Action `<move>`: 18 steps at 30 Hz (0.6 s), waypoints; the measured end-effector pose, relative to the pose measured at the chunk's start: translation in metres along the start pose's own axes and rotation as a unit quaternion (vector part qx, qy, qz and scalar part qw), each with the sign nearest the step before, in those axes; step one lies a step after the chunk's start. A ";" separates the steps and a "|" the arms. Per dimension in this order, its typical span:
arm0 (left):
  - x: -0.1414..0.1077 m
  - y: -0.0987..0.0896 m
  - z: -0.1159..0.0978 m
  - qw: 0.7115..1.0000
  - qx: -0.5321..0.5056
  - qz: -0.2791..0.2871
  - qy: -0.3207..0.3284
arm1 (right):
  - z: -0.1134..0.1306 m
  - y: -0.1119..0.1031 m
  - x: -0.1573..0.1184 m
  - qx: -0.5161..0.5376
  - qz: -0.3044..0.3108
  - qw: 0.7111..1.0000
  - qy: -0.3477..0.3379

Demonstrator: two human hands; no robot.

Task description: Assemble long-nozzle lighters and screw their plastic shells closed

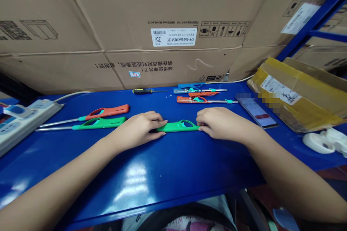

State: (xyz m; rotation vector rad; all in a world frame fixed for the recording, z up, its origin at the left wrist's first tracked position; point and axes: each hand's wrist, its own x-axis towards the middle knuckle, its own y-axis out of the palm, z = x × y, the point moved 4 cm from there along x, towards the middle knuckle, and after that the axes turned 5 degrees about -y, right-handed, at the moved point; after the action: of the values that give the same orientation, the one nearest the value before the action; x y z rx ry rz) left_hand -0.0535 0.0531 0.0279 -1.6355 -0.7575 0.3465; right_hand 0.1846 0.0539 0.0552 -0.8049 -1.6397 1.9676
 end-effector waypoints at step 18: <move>0.002 0.009 -0.001 0.989 0.051 -0.103 0.094 | 0.019 0.031 0.035 -0.017 -0.170 0.977 -0.127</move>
State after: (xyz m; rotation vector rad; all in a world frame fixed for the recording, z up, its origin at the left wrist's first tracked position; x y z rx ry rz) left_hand -0.0494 0.0533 0.0200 -1.4560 -0.7443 0.0796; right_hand 0.1466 0.0577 0.0224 -0.2647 -1.8165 1.8567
